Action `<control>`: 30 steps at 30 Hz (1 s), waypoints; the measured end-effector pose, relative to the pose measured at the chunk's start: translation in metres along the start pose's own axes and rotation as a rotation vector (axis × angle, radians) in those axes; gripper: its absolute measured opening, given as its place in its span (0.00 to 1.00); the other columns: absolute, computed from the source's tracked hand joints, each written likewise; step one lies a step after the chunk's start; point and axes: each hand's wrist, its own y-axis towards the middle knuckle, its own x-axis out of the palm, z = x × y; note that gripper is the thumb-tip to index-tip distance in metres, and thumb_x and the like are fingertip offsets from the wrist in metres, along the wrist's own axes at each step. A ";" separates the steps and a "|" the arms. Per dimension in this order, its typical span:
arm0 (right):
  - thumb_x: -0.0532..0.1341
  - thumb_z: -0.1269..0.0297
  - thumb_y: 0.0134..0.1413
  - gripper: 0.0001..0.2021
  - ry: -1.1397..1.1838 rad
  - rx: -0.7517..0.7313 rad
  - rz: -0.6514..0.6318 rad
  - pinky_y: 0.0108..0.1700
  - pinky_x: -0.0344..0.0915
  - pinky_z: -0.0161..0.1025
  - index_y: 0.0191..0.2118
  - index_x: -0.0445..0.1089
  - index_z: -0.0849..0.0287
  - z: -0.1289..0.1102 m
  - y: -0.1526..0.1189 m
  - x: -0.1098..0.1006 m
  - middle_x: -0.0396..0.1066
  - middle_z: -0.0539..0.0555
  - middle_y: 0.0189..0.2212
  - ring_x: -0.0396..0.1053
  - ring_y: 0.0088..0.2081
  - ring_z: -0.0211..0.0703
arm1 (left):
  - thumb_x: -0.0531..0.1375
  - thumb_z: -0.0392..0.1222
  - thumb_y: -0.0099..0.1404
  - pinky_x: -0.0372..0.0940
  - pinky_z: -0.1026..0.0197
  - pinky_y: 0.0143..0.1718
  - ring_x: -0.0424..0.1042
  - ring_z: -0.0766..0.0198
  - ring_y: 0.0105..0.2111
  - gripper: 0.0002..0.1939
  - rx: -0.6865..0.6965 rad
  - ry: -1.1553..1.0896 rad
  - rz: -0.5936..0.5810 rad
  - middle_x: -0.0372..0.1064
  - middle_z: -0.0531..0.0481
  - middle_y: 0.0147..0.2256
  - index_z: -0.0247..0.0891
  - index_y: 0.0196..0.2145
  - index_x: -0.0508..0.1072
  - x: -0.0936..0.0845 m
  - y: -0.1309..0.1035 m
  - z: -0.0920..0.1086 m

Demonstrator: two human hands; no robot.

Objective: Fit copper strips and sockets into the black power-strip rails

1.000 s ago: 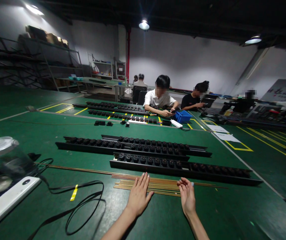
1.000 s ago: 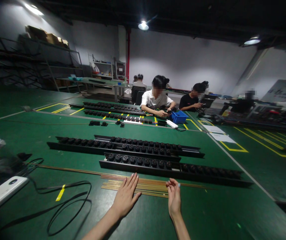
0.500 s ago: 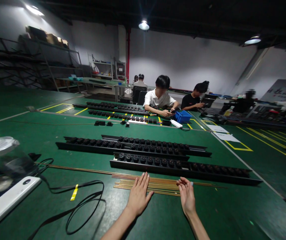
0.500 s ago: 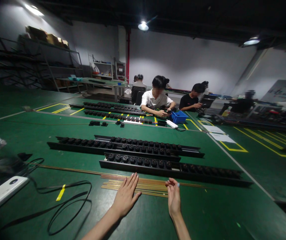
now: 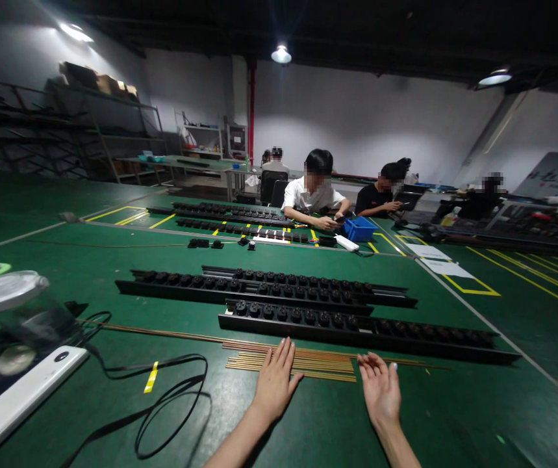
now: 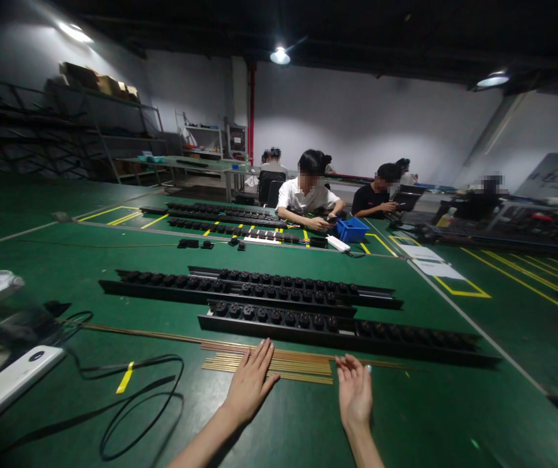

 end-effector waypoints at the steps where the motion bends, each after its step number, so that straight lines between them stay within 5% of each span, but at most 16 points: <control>1: 0.55 0.41 0.51 0.22 -0.004 -0.001 0.001 0.59 0.54 0.47 0.37 0.70 0.55 -0.001 0.000 0.000 0.71 0.50 0.35 0.69 0.43 0.42 | 0.45 0.55 0.69 0.58 0.46 0.57 0.53 0.56 0.62 0.32 -0.008 0.006 0.004 0.50 0.45 0.63 0.38 0.64 0.46 0.001 0.000 0.001; 30: 0.56 0.39 0.49 0.24 -0.032 0.045 -0.022 0.61 0.52 0.51 0.36 0.69 0.56 0.007 -0.005 0.018 0.72 0.51 0.34 0.70 0.46 0.45 | 0.45 0.52 0.70 0.58 0.47 0.58 0.51 0.56 0.63 0.30 -0.068 -0.003 0.019 0.47 0.43 0.64 0.38 0.65 0.46 0.010 0.000 0.007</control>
